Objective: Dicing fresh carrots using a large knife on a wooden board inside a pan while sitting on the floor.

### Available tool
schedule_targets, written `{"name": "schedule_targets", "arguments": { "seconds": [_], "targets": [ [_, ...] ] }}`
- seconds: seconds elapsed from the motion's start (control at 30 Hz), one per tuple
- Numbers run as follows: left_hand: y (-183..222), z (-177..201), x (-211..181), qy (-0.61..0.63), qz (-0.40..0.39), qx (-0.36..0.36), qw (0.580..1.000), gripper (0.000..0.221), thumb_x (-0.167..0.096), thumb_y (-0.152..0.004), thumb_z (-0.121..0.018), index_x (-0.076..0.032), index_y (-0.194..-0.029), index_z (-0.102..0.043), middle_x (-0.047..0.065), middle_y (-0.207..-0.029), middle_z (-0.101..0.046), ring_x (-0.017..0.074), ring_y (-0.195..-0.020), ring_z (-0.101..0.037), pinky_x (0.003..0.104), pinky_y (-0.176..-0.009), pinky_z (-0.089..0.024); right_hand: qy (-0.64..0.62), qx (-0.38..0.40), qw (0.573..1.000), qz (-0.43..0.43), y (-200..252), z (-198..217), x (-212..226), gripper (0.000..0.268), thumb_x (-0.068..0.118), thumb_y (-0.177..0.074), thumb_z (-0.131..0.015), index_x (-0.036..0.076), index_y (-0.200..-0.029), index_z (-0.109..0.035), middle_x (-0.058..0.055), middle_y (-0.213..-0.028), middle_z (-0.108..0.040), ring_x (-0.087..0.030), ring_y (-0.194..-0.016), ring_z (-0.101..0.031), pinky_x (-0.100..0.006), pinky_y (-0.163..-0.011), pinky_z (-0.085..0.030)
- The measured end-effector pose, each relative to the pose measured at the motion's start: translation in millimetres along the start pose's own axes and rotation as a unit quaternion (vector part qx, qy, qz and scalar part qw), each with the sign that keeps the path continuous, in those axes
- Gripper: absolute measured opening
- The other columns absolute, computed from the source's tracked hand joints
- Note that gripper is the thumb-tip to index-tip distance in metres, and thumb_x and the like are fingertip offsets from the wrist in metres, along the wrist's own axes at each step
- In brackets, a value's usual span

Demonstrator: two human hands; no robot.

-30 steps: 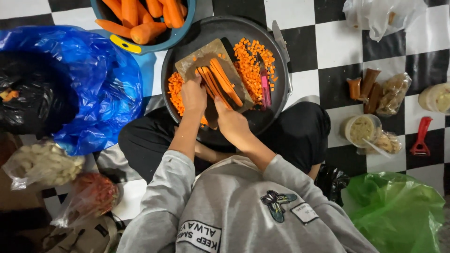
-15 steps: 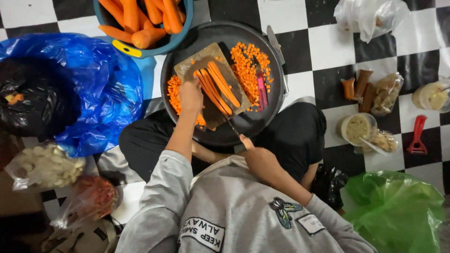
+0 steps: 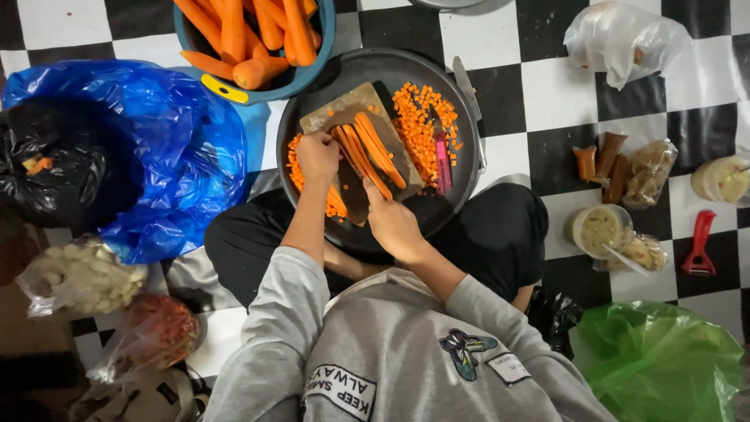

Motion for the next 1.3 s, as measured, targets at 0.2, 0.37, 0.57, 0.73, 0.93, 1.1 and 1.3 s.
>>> {"name": "schedule_targets", "arguments": {
  "seconds": [0.2,0.37,0.57,0.73,0.93,1.1,1.3],
  "targets": [
    [1,8,-7,0.026,0.003,-0.003,1.000,0.016,-0.005,-0.086,-0.064,-0.003,-0.095,-0.077,0.011,-0.070,-0.074,0.0207,-0.063,-0.074,0.033,-0.066,-0.060,-0.003,0.028,1.000,-0.006,-6,8,8,0.061,0.011,-0.100,-0.049,0.006,-0.157,-0.028,-0.028,-0.084,-0.070,-0.041,-0.078,-0.073,-0.049,-0.068,-0.058],
    [3,3,1,-0.012,-0.010,-0.029,0.999,0.017,-0.009,-0.084,-0.069,-0.007,-0.097,-0.079,0.013,-0.094,-0.076,0.0370,-0.099,-0.072,0.046,-0.085,-0.059,-0.053,0.058,0.996,-0.038,-26,-11,0,0.064,0.013,-0.101,-0.045,0.009,-0.160,-0.022,-0.027,-0.087,-0.070,-0.042,-0.080,-0.072,-0.048,-0.068,-0.056],
    [9,7,-5,-0.005,-0.039,-0.048,0.998,0.010,-0.009,-0.086,-0.071,-0.005,-0.092,-0.078,0.013,-0.091,-0.075,0.0352,-0.097,-0.072,0.044,-0.083,-0.060,-0.037,0.076,0.996,-0.039,-6,-20,-11,0.064,0.013,-0.102,-0.043,0.010,-0.161,-0.019,-0.026,-0.091,-0.070,-0.042,-0.086,-0.071,-0.049,-0.072,-0.055],
    [7,0,3,0.000,-0.017,-0.037,0.999,0.008,-0.009,-0.089,-0.070,-0.008,-0.088,-0.078,0.006,-0.085,-0.074,0.0275,-0.091,-0.073,0.038,-0.079,-0.062,-0.056,0.110,0.990,-0.071,32,-6,-14,0.064,0.019,-0.102,-0.041,0.015,-0.161,-0.018,-0.026,-0.095,-0.071,-0.043,-0.091,-0.071,-0.051,-0.076,-0.055],
    [-4,-10,-6,-0.065,-0.001,-0.023,0.998,0.018,-0.019,-0.094,-0.067,-0.005,-0.096,-0.078,0.022,-0.092,-0.073,0.0433,-0.098,-0.071,0.051,-0.083,-0.061,-0.071,0.123,0.988,-0.059,67,24,-24,0.051,0.027,-0.102,-0.046,0.023,-0.151,-0.033,-0.024,-0.098,-0.073,-0.043,-0.097,-0.071,-0.051,-0.081,-0.055],
    [20,-6,-59,-0.145,0.000,-0.025,0.989,0.041,-0.037,-0.096,-0.060,0.003,-0.106,-0.061,0.026,-0.098,-0.072,0.0437,-0.103,-0.071,0.050,-0.090,-0.059,-0.181,0.109,0.969,-0.126,112,57,-23,0.049,0.030,-0.101,-0.045,0.027,-0.148,-0.030,-0.033,-0.109,-0.069,-0.048,-0.107,-0.067,-0.055,-0.091,-0.051],
    [9,-32,-41,-0.222,-0.017,0.014,0.975,0.077,-0.035,-0.088,-0.070,0.016,-0.139,-0.042,0.030,-0.106,-0.071,0.0432,-0.102,-0.071,0.050,-0.088,-0.060,-0.112,-0.048,0.991,-0.059,123,57,-47,0.048,0.015,-0.096,-0.058,0.021,-0.141,-0.043,-0.024,-0.100,-0.075,-0.037,-0.089,-0.075,-0.048,-0.072,-0.062]
  ]
}}
Point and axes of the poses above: each hand's wrist, its own y-axis away from the middle knuckle, its own z-axis out of the back of the hand, x = y × z, the point moved 8 cm from there along -y, towards the middle knuckle
